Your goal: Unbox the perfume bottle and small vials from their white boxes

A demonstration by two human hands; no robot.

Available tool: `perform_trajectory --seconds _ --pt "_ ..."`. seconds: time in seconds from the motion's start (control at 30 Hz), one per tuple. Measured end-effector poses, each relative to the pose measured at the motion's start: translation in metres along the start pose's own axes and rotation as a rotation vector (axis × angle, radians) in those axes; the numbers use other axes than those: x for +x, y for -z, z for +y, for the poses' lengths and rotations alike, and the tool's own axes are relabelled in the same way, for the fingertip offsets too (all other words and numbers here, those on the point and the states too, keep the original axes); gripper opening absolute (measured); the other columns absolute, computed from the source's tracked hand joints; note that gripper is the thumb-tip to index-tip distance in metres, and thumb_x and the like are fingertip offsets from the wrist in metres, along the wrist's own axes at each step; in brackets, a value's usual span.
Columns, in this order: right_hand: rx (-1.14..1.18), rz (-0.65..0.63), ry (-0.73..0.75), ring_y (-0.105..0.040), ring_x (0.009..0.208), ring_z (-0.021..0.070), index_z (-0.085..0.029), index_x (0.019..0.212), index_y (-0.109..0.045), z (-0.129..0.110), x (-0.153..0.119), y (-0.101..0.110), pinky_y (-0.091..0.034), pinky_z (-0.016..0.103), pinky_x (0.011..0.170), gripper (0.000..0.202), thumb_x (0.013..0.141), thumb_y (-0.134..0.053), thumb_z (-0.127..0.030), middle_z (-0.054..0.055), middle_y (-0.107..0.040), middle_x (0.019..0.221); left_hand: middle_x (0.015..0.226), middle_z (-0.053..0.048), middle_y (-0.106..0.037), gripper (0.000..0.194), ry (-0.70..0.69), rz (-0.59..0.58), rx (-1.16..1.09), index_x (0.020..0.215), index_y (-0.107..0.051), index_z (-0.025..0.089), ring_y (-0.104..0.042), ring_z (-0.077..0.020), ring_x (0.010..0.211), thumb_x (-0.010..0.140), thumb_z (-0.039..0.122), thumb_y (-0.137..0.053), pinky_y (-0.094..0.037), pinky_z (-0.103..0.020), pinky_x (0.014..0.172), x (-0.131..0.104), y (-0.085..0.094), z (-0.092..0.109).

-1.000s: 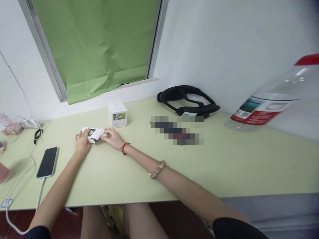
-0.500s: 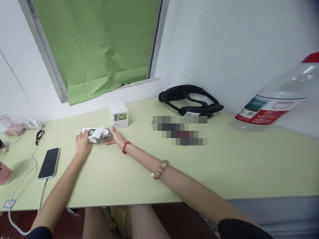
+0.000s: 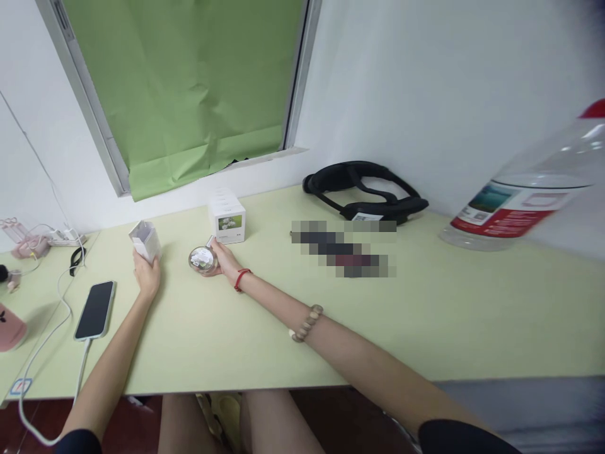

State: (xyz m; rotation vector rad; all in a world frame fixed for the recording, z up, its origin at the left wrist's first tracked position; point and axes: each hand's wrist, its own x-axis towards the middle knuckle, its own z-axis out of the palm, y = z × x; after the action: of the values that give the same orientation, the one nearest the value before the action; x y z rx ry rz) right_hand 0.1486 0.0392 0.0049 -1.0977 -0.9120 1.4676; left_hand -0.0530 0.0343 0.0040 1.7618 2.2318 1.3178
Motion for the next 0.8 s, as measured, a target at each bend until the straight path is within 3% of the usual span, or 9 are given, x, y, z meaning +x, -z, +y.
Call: perform_trajectory --seconds 0.13,0.23,0.33,0.4,0.47,0.6,0.67,0.8 --pt "-0.047 -0.038 0.070 -0.065 0.068 0.0173 -0.021 0.096 -0.055 0.007 0.008 0.004 -0.057 0.032 0.049 0.044 0.078 -0.051 -0.062 0.006 -0.065 0.100 0.145 -0.019 -0.034 0.073 0.002 0.026 0.007 0.143 -0.012 0.011 -0.035 -0.0305 0.133 0.081 0.027 -0.047 -0.034 -0.048 0.105 -0.002 0.002 0.003" --pt "-0.047 -0.036 0.086 -0.065 0.075 0.0186 -0.021 0.099 -0.057 0.009 0.011 0.005 -0.058 0.031 0.050 0.042 0.076 -0.056 -0.056 0.007 -0.064 0.106 0.144 -0.020 -0.032 0.073 0.015 0.134 0.015 0.143 -0.011 0.011 -0.032 -0.0292 0.134 0.081 0.027 -0.047 -0.032 -0.047 0.106 -0.005 0.007 0.008" --pt "-0.002 0.000 0.074 -0.065 0.078 0.0194 -0.021 0.097 -0.059 0.008 0.008 0.003 -0.058 0.030 0.049 0.038 0.073 -0.062 -0.050 0.007 -0.064 0.105 0.142 -0.019 -0.033 0.067 -0.120 0.286 0.048 0.140 -0.018 0.013 -0.031 -0.0268 0.134 0.082 0.026 -0.048 -0.028 -0.044 0.108 -0.011 0.011 0.016" --pt "0.020 0.027 0.073 -0.065 0.077 0.0195 -0.020 0.094 -0.061 0.006 0.005 0.001 -0.058 0.031 0.048 0.035 0.072 -0.064 -0.047 0.006 -0.065 0.101 0.138 -0.020 -0.037 0.054 -0.286 0.314 0.075 0.134 -0.030 0.012 -0.032 -0.0256 0.133 0.084 0.026 -0.045 -0.026 -0.042 0.108 -0.017 0.013 0.022" --pt "0.025 0.040 0.073 -0.065 0.077 0.0198 -0.020 0.094 -0.061 0.003 0.001 -0.001 -0.058 0.032 0.047 0.033 0.072 -0.064 -0.045 0.005 -0.065 0.098 0.129 -0.018 -0.046 0.037 -0.483 0.219 0.110 0.122 -0.044 0.014 -0.040 -0.0244 0.127 0.087 0.027 -0.041 -0.029 -0.040 0.105 -0.024 0.013 0.028" --pt "0.003 -0.005 0.094 -0.065 0.074 0.0199 -0.021 0.098 -0.059 0.000 -0.004 -0.003 -0.057 0.031 0.048 0.036 0.072 -0.063 -0.046 0.004 -0.067 0.090 0.109 -0.010 -0.059 0.024 -0.830 -0.204 0.216 0.102 -0.057 0.019 -0.055 -0.0203 0.103 0.090 0.029 -0.038 -0.038 -0.036 0.091 -0.037 0.008 0.039" --pt "-0.004 -0.034 0.120 -0.065 0.073 0.0196 -0.021 0.097 -0.059 -0.001 -0.006 -0.003 -0.056 0.029 0.048 0.037 0.072 -0.062 -0.048 0.005 -0.068 0.090 0.106 -0.009 -0.060 0.025 -0.883 -0.318 0.248 0.096 -0.059 0.020 -0.056 -0.0196 0.096 0.091 0.032 -0.038 -0.040 -0.035 0.087 -0.039 0.006 0.042" --pt "-0.038 -0.029 0.188 -0.064 0.085 0.0217 -0.020 0.091 -0.061 0.000 -0.006 -0.004 -0.053 0.025 0.045 0.038 0.069 -0.061 -0.051 0.006 -0.067 0.099 0.102 -0.008 -0.061 0.026 -0.841 -0.341 0.196 0.089 -0.059 0.019 -0.057 -0.0193 0.096 0.092 0.036 -0.039 -0.042 -0.034 0.087 -0.038 0.005 0.041"
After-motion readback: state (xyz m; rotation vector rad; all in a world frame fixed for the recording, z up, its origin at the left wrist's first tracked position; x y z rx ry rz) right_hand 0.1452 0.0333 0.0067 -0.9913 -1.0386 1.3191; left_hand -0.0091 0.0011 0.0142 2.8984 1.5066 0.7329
